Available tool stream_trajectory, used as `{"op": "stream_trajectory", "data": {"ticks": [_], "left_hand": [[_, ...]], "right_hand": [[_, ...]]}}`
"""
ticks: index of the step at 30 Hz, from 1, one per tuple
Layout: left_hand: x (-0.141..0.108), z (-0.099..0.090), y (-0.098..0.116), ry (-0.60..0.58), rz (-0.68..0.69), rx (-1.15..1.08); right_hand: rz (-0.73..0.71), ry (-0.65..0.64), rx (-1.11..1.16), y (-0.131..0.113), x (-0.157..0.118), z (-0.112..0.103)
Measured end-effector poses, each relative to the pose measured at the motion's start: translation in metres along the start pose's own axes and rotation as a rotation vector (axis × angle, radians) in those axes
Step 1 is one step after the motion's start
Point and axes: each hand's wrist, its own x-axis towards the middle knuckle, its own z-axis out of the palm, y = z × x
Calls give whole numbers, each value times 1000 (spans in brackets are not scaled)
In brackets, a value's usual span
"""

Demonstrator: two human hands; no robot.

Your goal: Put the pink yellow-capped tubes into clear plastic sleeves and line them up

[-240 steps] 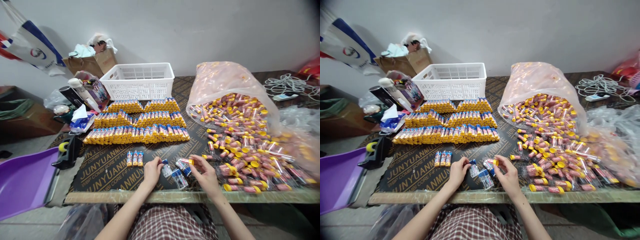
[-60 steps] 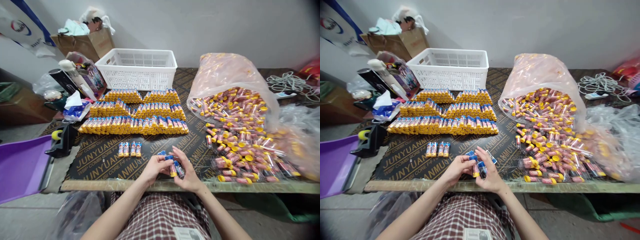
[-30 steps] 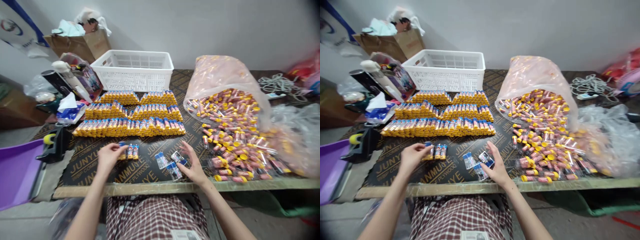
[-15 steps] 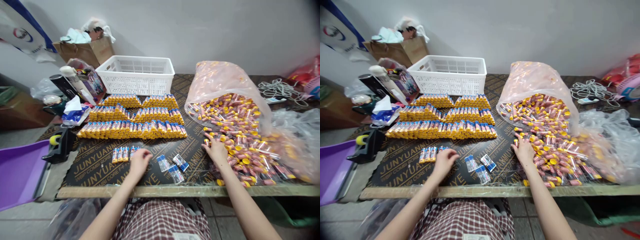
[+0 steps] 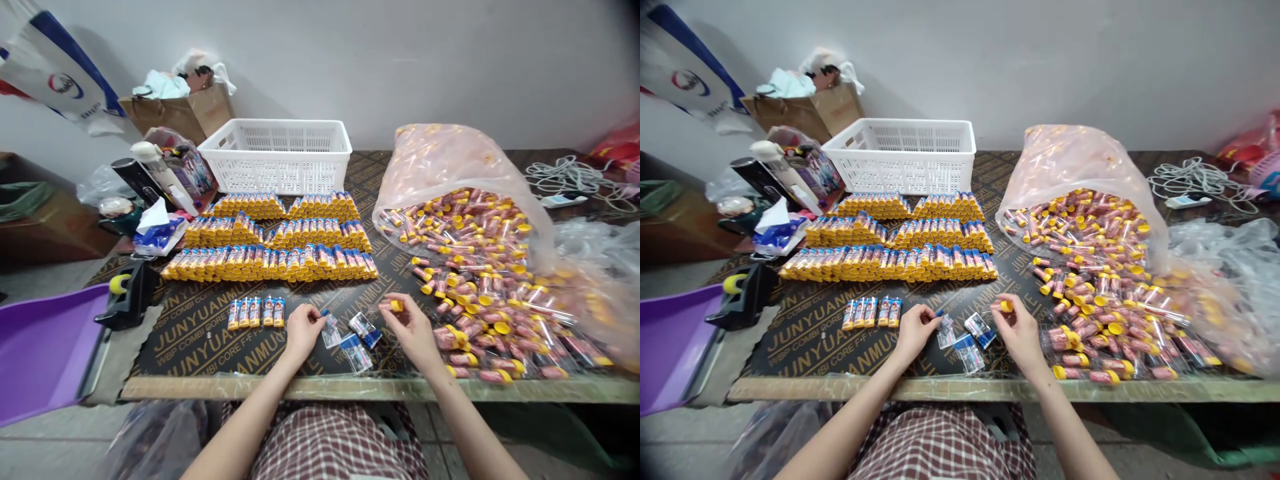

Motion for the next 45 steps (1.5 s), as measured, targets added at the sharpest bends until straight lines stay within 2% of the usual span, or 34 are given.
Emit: {"op": "stream_trajectory", "data": {"ticks": [3, 5, 7, 12, 22, 27, 30, 34, 39, 42, 45], "left_hand": [[-3, -2, 6, -50, -193, -490], [-3, -4, 11, -84, -318, -741], [-4, -8, 16, -92, -389, -872], [-2, -12, 21, -84, -484, -1018], [-1, -14, 17, -13, -513, -1028], [-5, -12, 22, -15, -459, -1017], [-9, -12, 28, -84, -421, -1037], [-18, -13, 35, -198, -393, -1016], [-31, -14, 41, -444, -392, -913], [-37, -15, 43, -557, -371, -891], [-40, -14, 42, -604, -368, -861]], "right_hand": [[-10, 26, 116, -13, -17, 14], [-33, 23, 170, -18, -26, 21], [-52, 3, 213, -21, -34, 27], [-98, -10, 190, -24, -48, 35], [-263, -15, 17, -33, -54, 40], [-315, -143, 38, -34, -53, 42], [-320, -191, 58, -31, -52, 44], [-338, -156, 30, -25, -50, 48], [-340, -139, 39, -22, -44, 51], [-348, -220, 104, -22, -42, 49], [-364, -328, 158, -20, -43, 47]]}}
